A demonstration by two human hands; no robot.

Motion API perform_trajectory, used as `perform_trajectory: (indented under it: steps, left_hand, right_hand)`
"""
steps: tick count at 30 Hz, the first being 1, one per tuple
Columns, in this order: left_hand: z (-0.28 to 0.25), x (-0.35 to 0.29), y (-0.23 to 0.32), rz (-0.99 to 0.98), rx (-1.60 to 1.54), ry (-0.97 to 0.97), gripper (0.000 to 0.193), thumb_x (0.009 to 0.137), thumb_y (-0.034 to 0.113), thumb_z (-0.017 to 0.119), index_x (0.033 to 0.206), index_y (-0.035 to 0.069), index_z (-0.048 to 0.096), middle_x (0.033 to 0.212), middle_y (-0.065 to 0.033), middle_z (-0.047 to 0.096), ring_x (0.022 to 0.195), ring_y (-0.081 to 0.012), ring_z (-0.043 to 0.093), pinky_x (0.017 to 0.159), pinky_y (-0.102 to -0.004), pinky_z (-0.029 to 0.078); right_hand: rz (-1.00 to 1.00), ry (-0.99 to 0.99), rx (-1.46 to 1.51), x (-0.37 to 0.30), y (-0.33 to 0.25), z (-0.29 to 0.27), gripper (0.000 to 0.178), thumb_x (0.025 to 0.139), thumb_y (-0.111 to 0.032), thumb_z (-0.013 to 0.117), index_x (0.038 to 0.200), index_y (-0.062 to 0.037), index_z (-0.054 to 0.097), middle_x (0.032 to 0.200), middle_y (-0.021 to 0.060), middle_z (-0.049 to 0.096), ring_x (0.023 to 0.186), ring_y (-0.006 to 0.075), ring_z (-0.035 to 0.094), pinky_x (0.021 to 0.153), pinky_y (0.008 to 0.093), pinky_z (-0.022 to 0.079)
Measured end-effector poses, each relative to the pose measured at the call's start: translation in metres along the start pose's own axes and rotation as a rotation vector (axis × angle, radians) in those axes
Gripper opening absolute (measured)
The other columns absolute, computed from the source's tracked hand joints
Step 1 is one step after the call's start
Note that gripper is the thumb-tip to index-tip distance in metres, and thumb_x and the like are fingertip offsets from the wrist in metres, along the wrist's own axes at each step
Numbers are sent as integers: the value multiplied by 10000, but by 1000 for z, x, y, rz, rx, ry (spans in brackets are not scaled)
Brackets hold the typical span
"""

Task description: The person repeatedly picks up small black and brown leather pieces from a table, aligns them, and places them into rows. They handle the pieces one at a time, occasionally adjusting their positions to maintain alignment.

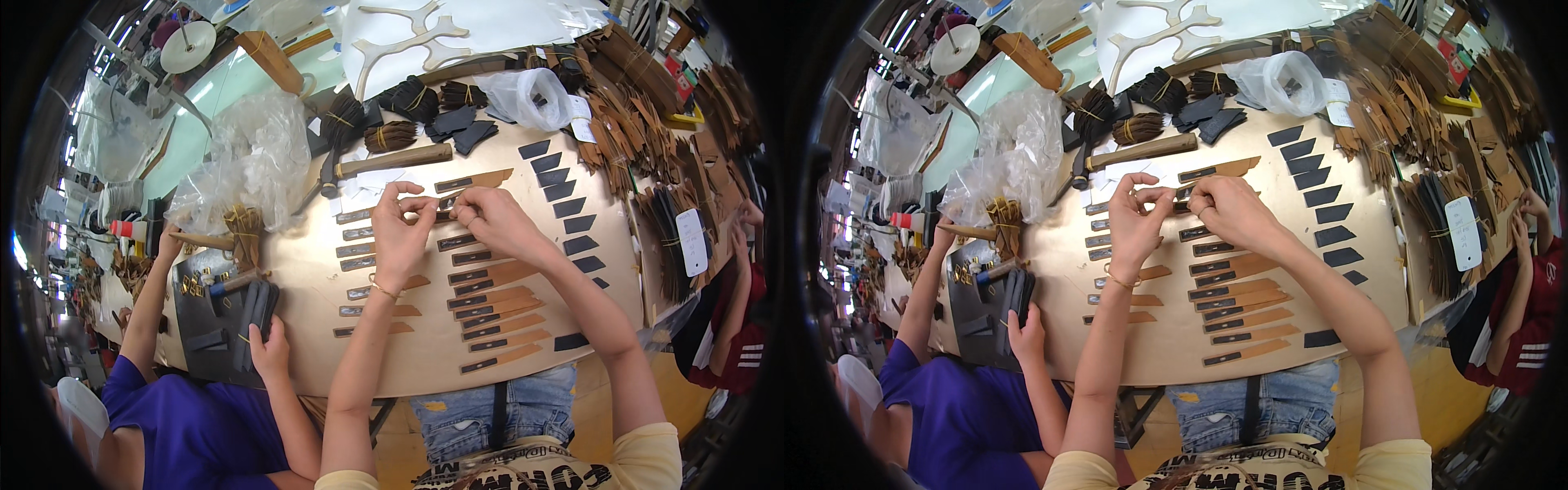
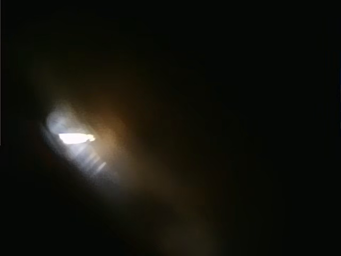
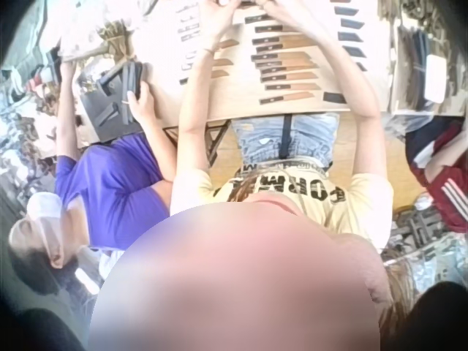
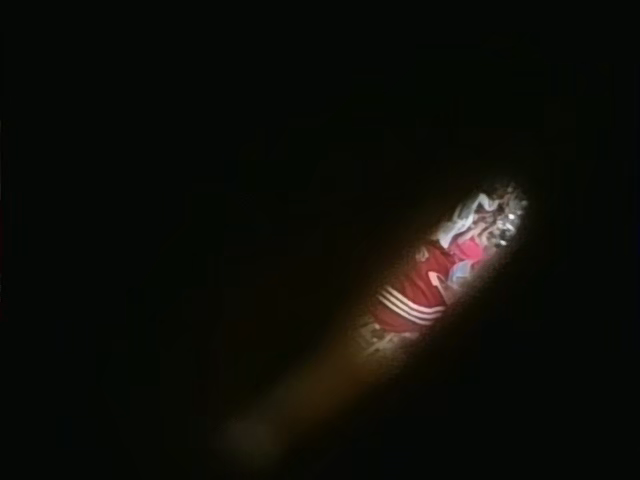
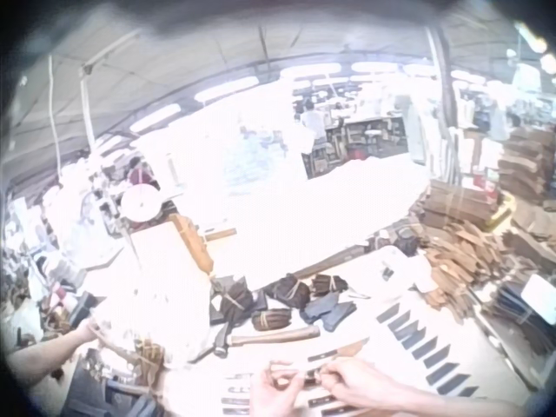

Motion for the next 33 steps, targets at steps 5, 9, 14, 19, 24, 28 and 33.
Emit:
perform_trajectory:
  steps: [5, 9, 14, 19, 24, 28, 33]
  left_hand:
    - [-5, 2, -1, -33, -8, -1, 218, 869, -32, 665, 1030, -1, 522, 854, -113, 707, 734, -86, 640, 624, -213, 529]
    - [-1, -1, -1, -67, -87, -30, 211, 874, -29, 663, 1025, 0, 519, 860, -113, 698, 741, -91, 642, 631, -217, 533]
    - [5, -3, -3, -45, -95, -72, 204, 880, -23, 674, 1002, 24, 517, 901, -106, 707, 745, -70, 636, 582, -181, 489]
    - [-1, 1, -8, -35, -51, -51, 201, 877, -19, 690, 960, 36, 516, 913, -102, 709, 739, -59, 631, 581, -165, 478]
    - [2, 1, -12, -81, -123, -62, 181, 876, -21, 669, 951, 24, 512, 860, -102, 709, 722, -46, 608, 584, -174, 478]
    - [12, -2, -9, -67, -177, -92, 191, 873, -19, 677, 953, 30, 510, 865, -100, 710, 717, -30, 600, 545, -158, 437]
    - [12, -2, -8, -47, -206, -83, 200, 872, -8, 685, 929, 40, 499, 857, -94, 705, 702, -20, 584, 511, -158, 403]
  right_hand:
    - [59, 68, 102, -3, 12, -7, 283, 921, -220, 630, 848, 50, 675, 621, 118, 594, 553, 202, 548, 559, 359, 437]
    - [94, 38, 131, -4, 14, -1, 356, 932, -298, 678, 863, 51, 682, 579, 55, 543, 526, 135, 482, 510, 327, 399]
    - [45, 58, 102, 0, 11, 4, 305, 935, -261, 673, 911, 43, 681, 589, 49, 548, 531, 124, 473, 508, 311, 391]
    - [53, 95, 152, -1, 25, -4, 249, 943, -211, 633, 902, 32, 672, 605, 58, 561, 552, 133, 489, 535, 314, 408]
    - [-5, 135, 164, -4, 21, -14, 253, 940, -204, 627, 873, 38, 655, 605, 50, 562, 556, 132, 488, 540, 309, 410]
    - [89, -28, 98, -8, 18, 3, 306, 943, -261, 655, 895, 40, 672, 610, 59, 580, 548, 132, 487, 538, 308, 410]
    - [68, 96, 162, -5, 16, 3, 325, 956, -275, 650, 873, 38, 670, 605, 59, 573, 543, 134, 492, 528, 316, 407]
Point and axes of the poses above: each hand's wrist, its own x-axis towards the middle knuckle, its own z-axis out of the palm, y = z × x, the point moved 8 cm from there along x, towards the middle knuckle
